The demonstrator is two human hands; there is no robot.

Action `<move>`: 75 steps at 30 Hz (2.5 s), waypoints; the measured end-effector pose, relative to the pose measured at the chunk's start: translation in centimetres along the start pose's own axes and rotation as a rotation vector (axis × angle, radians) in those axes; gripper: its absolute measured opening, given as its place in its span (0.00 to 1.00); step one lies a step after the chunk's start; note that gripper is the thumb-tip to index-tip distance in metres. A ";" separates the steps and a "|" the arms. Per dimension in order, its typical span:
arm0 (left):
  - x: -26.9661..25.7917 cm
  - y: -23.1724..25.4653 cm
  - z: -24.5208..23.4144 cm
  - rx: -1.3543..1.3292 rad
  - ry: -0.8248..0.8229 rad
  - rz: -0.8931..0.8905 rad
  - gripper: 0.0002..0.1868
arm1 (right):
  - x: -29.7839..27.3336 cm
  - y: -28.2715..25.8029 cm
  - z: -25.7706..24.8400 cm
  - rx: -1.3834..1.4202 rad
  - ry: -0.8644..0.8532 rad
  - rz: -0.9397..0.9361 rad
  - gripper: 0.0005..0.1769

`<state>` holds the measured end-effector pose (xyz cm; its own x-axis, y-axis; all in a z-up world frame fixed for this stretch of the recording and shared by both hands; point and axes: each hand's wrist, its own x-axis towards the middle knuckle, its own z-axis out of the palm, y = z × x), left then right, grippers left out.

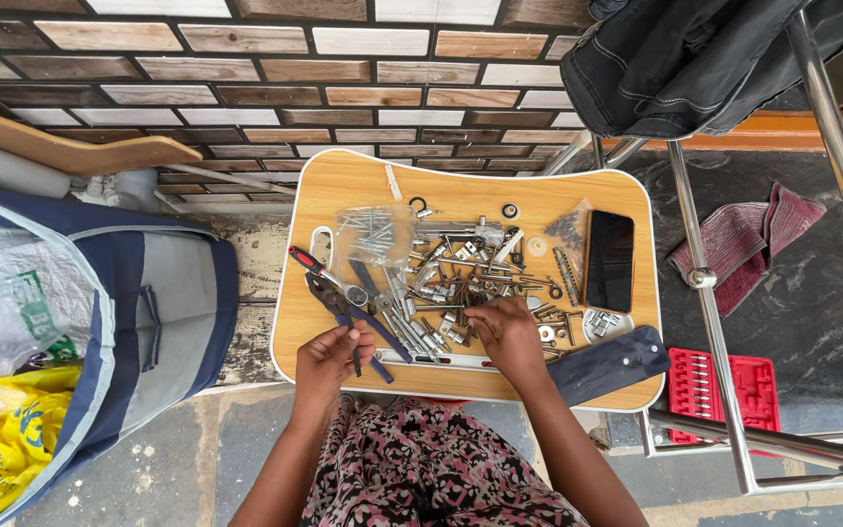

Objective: The person sorts through various metal hardware items including screws, hinges, and door handles on a small folding table by hand and using pliers.

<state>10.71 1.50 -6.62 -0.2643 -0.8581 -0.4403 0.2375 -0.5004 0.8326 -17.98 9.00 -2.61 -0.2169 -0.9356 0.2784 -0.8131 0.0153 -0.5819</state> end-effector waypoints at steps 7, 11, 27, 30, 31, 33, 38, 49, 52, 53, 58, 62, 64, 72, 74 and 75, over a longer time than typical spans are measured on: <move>-1.3 1.0 0.4 -0.004 0.004 -0.080 0.18 | 1.4 1.3 2.6 -0.207 0.009 -0.095 0.13; -1.2 1.2 0.2 -0.009 0.020 -0.048 0.17 | 1.9 1.1 3.0 -0.284 -0.056 -0.111 0.13; -0.4 -0.5 0.7 -0.064 -0.007 -0.038 0.16 | -1.7 1.3 1.5 0.621 0.035 0.496 0.04; -0.4 -1.3 2.1 -0.112 -0.060 -0.085 0.17 | -3.7 0.2 4.2 0.979 0.098 0.451 0.05; -0.4 -1.6 2.7 -0.111 -0.063 -0.081 0.17 | -4.4 -0.4 4.9 0.980 0.101 0.448 0.05; -0.6 -2.0 4.0 -0.112 -0.071 -0.115 0.17 | -5.5 -1.8 6.2 0.934 0.086 0.500 0.04; -0.9 -3.1 5.8 -0.116 -0.127 -0.163 0.17 | -6.7 -3.8 6.8 0.870 0.147 0.365 0.05; -0.4 -3.9 6.9 -0.106 -0.244 -0.129 0.13 | -5.9 -6.4 2.9 0.407 0.201 0.208 0.10; -0.5 -4.0 7.2 -0.044 -0.194 -0.172 0.13 | -5.9 -6.5 2.5 0.380 0.189 0.213 0.12; -0.4 -4.1 7.3 -0.021 -0.244 -0.108 0.13 | -5.9 -6.4 2.3 0.373 0.189 0.203 0.12; -0.3 -4.3 8.4 -0.001 -0.309 -0.085 0.13 | -6.2 -5.8 2.0 0.364 0.208 0.157 0.15; -0.6 -3.4 9.3 0.027 -0.299 -0.149 0.13 | -6.5 -5.5 1.4 0.317 0.192 0.190 0.14; -0.6 -3.1 9.7 0.056 -0.289 -0.188 0.12 | -6.6 -5.4 1.0 0.304 0.180 0.189 0.14; 0.8 -2.9 9.7 0.026 -0.236 -0.138 0.12 | -6.7 -1.1 0.0 0.278 0.326 0.282 0.07; 1.3 -2.8 9.1 0.029 -0.223 -0.102 0.12 | -6.5 0.2 -0.9 0.306 0.350 0.345 0.06; 1.5 -2.7 8.7 0.030 -0.232 -0.074 0.13 | -6.4 0.6 -1.4 0.345 0.392 0.309 0.06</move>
<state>1.53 2.53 -6.64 -0.4879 -0.7683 -0.4143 0.1826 -0.5540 0.8123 -17.83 15.51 -3.66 -0.6508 -0.7058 0.2799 -0.4734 0.0889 -0.8764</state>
